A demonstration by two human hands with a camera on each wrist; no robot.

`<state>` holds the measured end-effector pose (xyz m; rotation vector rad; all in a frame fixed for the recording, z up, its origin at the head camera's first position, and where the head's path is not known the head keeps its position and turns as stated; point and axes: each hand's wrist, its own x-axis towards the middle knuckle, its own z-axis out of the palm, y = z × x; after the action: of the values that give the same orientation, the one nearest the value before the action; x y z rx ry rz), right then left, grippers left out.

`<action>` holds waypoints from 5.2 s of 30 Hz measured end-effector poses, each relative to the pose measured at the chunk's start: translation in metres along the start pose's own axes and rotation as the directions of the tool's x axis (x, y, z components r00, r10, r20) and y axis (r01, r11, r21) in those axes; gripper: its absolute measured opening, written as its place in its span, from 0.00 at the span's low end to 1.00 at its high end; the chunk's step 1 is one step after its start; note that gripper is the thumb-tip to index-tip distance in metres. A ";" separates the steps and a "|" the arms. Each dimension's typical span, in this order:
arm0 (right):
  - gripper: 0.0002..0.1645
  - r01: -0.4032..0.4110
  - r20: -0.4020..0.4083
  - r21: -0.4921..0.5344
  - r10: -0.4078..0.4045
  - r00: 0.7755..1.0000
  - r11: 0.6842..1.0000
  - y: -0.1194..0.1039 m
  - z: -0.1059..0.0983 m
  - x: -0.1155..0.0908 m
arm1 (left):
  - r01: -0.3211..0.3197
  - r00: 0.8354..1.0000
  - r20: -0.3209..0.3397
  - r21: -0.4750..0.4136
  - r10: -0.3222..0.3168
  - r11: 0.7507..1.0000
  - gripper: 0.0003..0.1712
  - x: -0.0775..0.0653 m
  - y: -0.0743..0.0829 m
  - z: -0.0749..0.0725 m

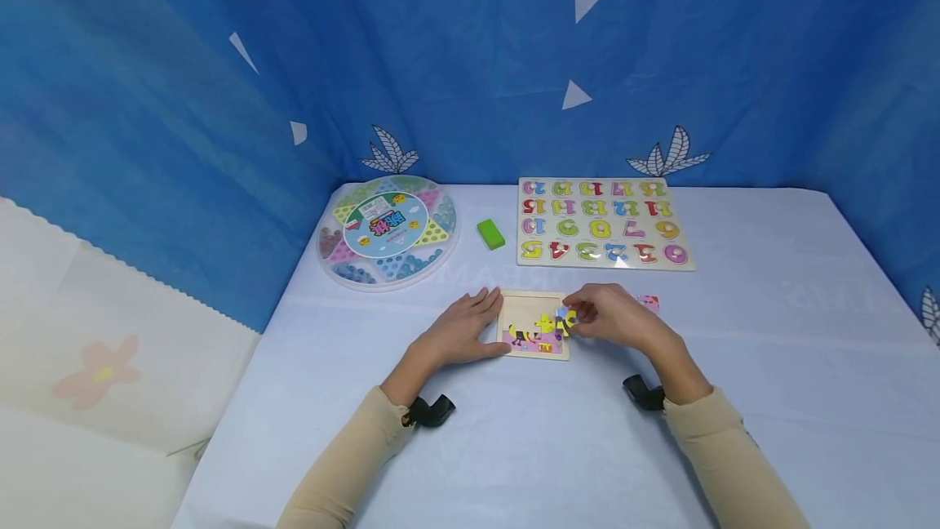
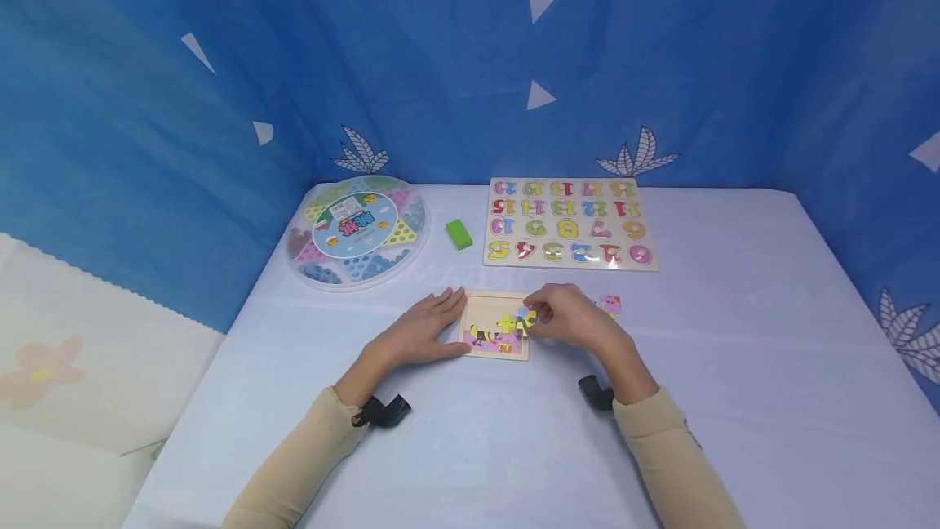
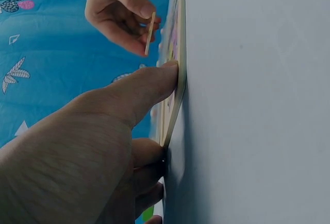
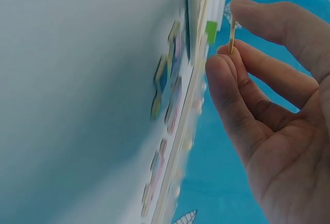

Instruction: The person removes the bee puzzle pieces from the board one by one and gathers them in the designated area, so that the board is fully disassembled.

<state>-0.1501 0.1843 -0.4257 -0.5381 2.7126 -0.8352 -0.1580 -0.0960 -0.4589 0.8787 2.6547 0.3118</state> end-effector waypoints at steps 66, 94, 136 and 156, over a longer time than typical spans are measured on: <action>0.25 -0.174 -0.011 -0.060 0.174 0.985 0.983 0.051 -0.021 -0.040 | 0.010 1.000 -0.010 0.020 -0.010 1.000 0.52 0.001 0.000 0.000; 0.22 -0.160 -0.031 -0.071 0.158 0.987 0.985 0.054 -0.017 -0.041 | 0.006 1.000 -0.007 0.011 -0.006 1.000 0.52 0.002 -0.002 0.003; 0.25 -0.188 -0.032 -0.045 0.187 0.982 0.981 0.051 -0.020 -0.044 | 0.016 1.000 0.005 0.006 -0.016 1.000 0.52 0.001 0.000 0.003; 0.26 -0.130 -0.010 -0.047 0.129 0.992 0.990 0.025 -0.008 -0.026 | 0.012 1.000 -0.002 0.009 -0.012 1.000 0.52 0.001 -0.001 0.003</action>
<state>-0.1360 0.2189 -0.4303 -0.3644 2.7451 -0.7423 -0.1584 -0.0960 -0.4627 0.8656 2.6644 0.2981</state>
